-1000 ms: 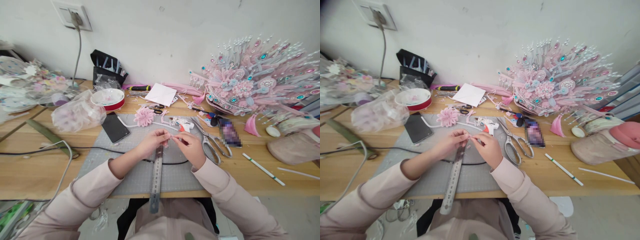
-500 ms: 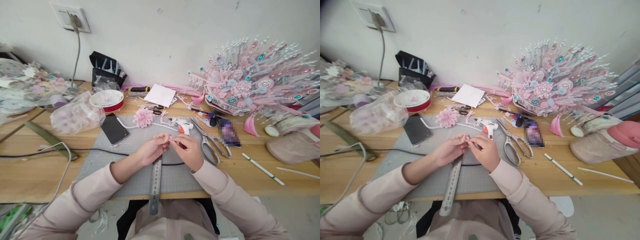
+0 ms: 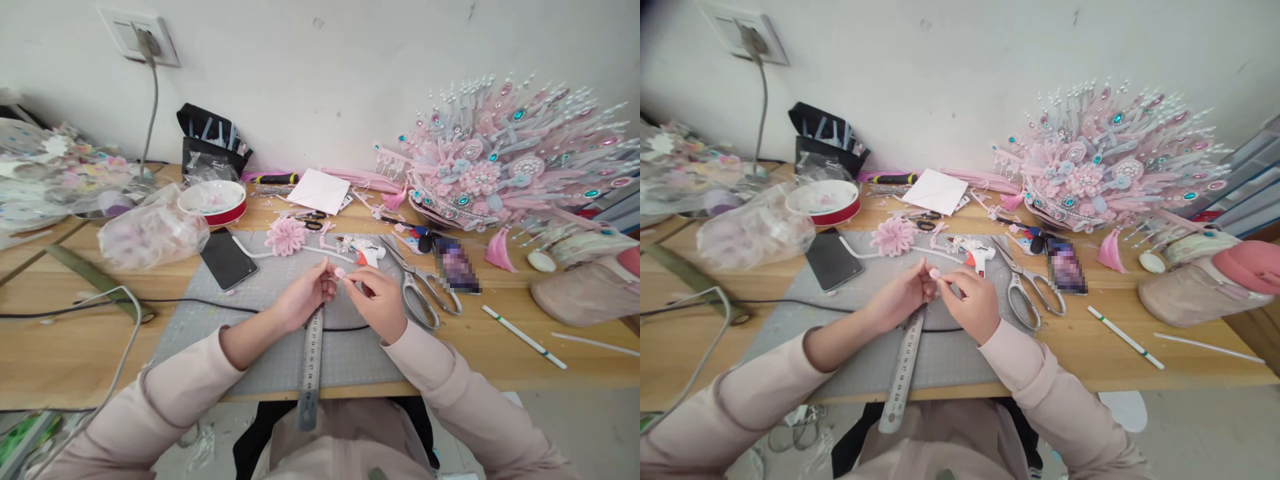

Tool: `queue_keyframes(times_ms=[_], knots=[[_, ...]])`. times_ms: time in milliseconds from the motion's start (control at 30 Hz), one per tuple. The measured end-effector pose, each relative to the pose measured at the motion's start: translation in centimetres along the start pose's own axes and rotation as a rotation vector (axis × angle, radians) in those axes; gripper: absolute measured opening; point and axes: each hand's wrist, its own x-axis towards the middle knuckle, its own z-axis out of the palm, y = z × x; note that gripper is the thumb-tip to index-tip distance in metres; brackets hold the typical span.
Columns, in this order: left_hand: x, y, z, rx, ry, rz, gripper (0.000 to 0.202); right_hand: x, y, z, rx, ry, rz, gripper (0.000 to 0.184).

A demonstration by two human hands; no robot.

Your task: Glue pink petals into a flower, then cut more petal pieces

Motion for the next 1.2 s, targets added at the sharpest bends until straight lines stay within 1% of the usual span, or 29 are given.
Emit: queue_keyframes(times_ms=[100,167,333,433,533,567,633,700,733,800,900,967,1000,1033,1067,1100,1133,1167,1200], knots=[[0.1,0.7,-0.2,0.243,-0.012,0.083,0.023,0.2,0.1,-0.2,-0.057,-0.002,-0.022,0.012],[0.0,1.0,0.0,0.367,-0.015,0.109,0.021,0.3,0.2,-0.3,-0.101,-0.019,-0.041,0.013],[-0.3,1.4,0.6,0.459,0.017,0.127,0.024,0.1,0.6,-0.3,-0.229,-0.049,-0.135,0.015],[-0.2,1.5,0.7,0.497,0.033,0.145,0.025,-0.1,0.8,-0.3,-0.298,-0.058,-0.198,0.017],[-0.1,1.5,0.5,0.526,0.034,0.157,0.025,-0.2,0.8,-0.3,-0.300,-0.087,-0.192,0.018],[-0.1,1.4,0.4,0.545,0.032,0.156,0.025,-0.2,0.8,-0.3,-0.270,-0.100,-0.165,0.018],[0.0,1.3,0.2,0.610,0.020,0.147,0.025,-0.1,0.5,-0.3,-0.161,-0.131,-0.058,0.017],[0.0,1.2,0.0,0.692,0.009,0.138,0.026,0.1,0.2,-0.3,0.004,-0.155,0.117,0.013],[0.0,1.1,0.0,0.728,0.006,0.142,0.026,0.2,0.1,-0.3,0.105,-0.168,0.231,0.012],[-0.1,1.1,0.0,0.785,-0.001,0.174,0.026,0.5,-0.2,-0.2,0.354,-0.192,0.504,0.011],[-0.1,1.2,-0.1,0.846,-0.042,0.259,0.025,1.1,-0.1,-0.2,0.819,-0.255,0.936,0.013],[-0.1,1.3,-0.1,0.876,-0.075,0.299,0.024,1.5,0.3,-0.3,1.098,-0.372,1.179,0.014],[-0.2,1.4,-0.2,0.878,-0.086,0.306,0.024,1.7,0.5,-0.4,1.201,-0.452,1.265,0.014],[-0.1,1.4,-0.2,0.867,-0.092,0.301,0.025,1.8,0.7,-0.5,1.266,-0.529,1.318,0.015],[-0.1,1.5,-0.2,0.844,-0.095,0.285,0.026,1.8,0.8,-0.5,1.288,-0.581,1.326,0.015],[-0.1,1.5,-0.2,0.812,-0.094,0.256,0.027,1.8,0.8,-0.5,1.257,-0.587,1.282,0.014],[0.0,1.5,-0.2,0.774,-0.085,0.219,0.028,1.6,0.8,-0.5,1.165,-0.552,1.190,0.014],[0.1,1.4,-0.2,0.733,-0.069,0.180,0.028,1.4,0.7,-0.5,1.011,-0.487,1.056,0.014],[0.2,1.4,-0.2,0.688,-0.051,0.141,0.029,1.2,0.6,-0.4,0.811,-0.410,0.883,0.013]])
